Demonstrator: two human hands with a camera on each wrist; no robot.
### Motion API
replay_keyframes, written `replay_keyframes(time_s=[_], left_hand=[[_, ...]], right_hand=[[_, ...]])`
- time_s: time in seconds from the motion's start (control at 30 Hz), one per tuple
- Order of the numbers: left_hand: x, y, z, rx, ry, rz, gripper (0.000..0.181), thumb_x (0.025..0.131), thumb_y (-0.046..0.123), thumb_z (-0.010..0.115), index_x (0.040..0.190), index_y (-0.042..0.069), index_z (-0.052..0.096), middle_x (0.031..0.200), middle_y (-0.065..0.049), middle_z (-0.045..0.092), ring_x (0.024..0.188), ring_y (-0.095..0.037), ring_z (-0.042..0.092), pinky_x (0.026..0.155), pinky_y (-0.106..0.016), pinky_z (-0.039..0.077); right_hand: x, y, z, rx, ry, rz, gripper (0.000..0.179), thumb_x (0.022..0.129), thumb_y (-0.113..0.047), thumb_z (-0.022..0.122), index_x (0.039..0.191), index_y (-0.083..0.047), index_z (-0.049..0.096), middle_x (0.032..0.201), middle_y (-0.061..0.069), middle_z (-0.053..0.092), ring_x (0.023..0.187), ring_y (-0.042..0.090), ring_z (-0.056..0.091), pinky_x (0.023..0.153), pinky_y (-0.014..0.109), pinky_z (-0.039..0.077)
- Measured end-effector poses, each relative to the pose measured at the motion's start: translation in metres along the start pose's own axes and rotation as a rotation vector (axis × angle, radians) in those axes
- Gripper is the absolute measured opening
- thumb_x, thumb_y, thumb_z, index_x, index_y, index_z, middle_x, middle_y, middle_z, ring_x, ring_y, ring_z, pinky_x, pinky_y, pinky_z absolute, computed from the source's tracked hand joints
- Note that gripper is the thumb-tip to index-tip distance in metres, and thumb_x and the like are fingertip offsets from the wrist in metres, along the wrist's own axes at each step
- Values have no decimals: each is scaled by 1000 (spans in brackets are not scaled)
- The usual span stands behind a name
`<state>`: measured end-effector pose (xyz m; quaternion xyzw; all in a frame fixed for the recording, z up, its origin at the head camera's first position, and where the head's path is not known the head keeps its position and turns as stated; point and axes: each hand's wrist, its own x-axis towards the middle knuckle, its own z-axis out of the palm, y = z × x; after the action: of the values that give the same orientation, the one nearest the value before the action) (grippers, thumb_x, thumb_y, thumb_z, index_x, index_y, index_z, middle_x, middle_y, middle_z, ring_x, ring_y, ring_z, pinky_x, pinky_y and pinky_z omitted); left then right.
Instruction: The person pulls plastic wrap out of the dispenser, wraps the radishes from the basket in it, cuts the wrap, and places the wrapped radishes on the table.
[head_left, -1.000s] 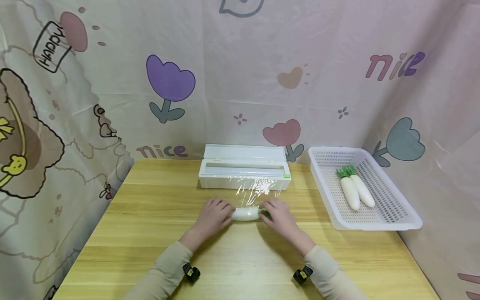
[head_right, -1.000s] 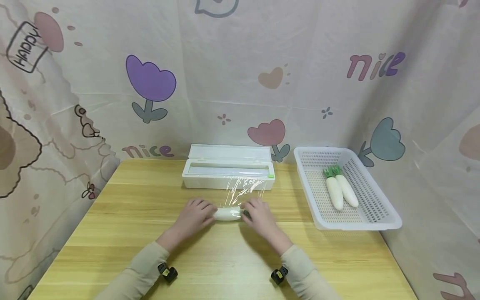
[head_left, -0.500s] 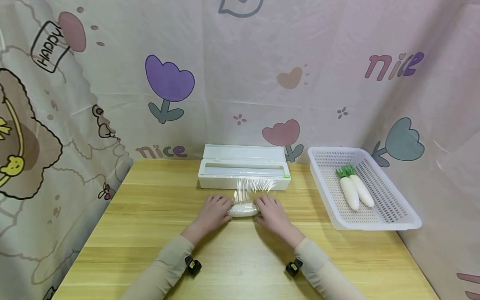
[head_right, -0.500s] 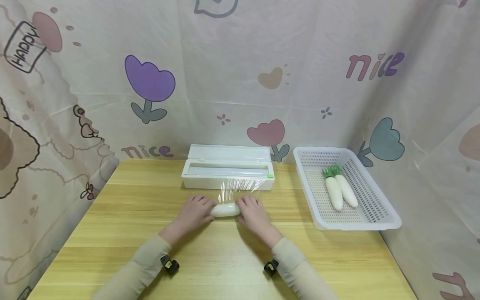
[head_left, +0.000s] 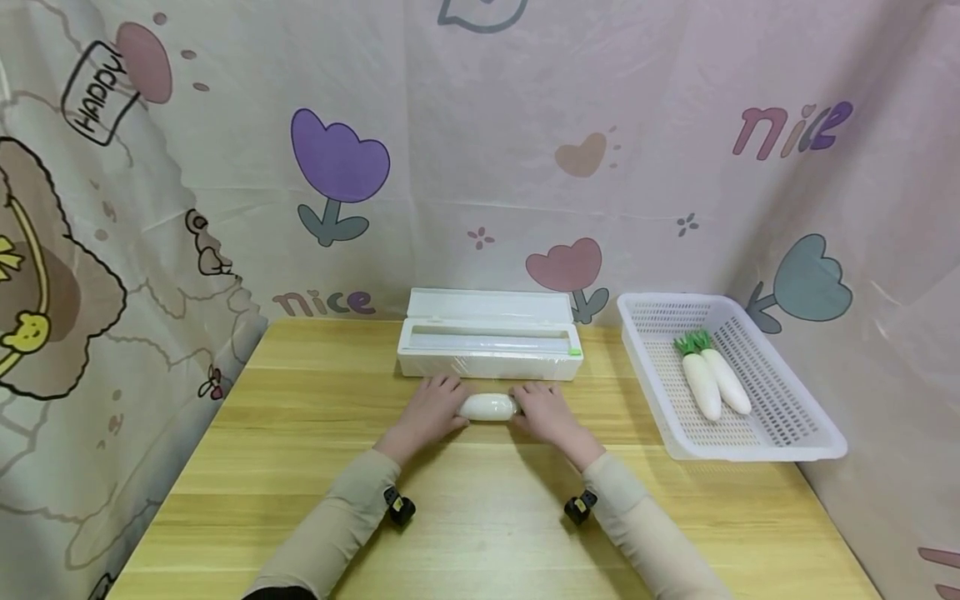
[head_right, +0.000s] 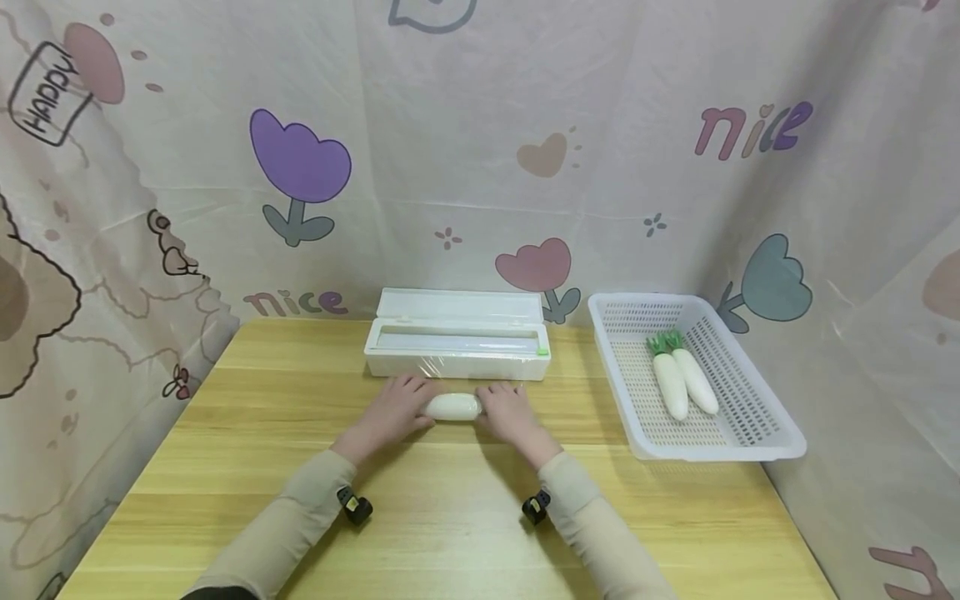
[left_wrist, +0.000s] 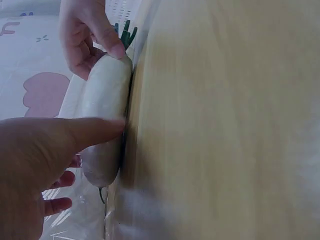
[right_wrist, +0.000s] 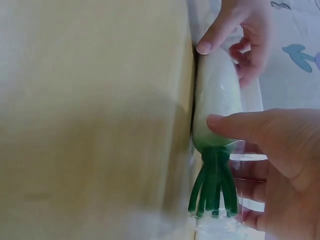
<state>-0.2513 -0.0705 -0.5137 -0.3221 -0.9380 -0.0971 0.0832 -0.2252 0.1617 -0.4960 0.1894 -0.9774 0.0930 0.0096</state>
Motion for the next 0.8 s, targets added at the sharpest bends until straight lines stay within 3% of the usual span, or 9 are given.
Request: replay_keyframes(time_s=[0.17,0.3,0.5,0.63,0.8], left_hand=[[6,-3,-2,3,2,-41,46,85,39,73,119,13,59,118,-5,66,112,-27,53,98,-46,44],[7,-3,-2,16,-4,-50,36,89,39,68,115,15,61,118,-5,66,113,-27,54,100,-48,43],[9,-2,-1,49,26,-73,34,91,38,66,115,14,63,117,-6,65,113,-28,52,102,-50,42],[10,-1,-1,62,20,-89,36,93,38,63,119,14,63,119,-6,65,115,-28,52,102,-50,42],[8,0,0,37,20,-113,40,93,38,63,126,14,61,124,-5,64,119,-28,52,106,-51,40]], right_hand=[[7,2,-3,26,-22,15,35,91,-29,68,118,-8,63,117,10,57,113,30,51,86,50,45],[8,5,1,61,51,10,34,90,-24,69,118,-6,61,118,12,52,109,30,49,77,47,48],[8,8,6,67,164,-30,32,89,-16,69,118,-7,59,118,13,59,106,33,56,74,49,53],[7,7,5,16,184,-36,30,90,-16,68,118,-6,62,113,12,61,103,32,58,78,48,53],[4,5,3,15,135,-16,40,89,-23,70,124,-4,61,118,13,62,111,34,56,89,54,50]])
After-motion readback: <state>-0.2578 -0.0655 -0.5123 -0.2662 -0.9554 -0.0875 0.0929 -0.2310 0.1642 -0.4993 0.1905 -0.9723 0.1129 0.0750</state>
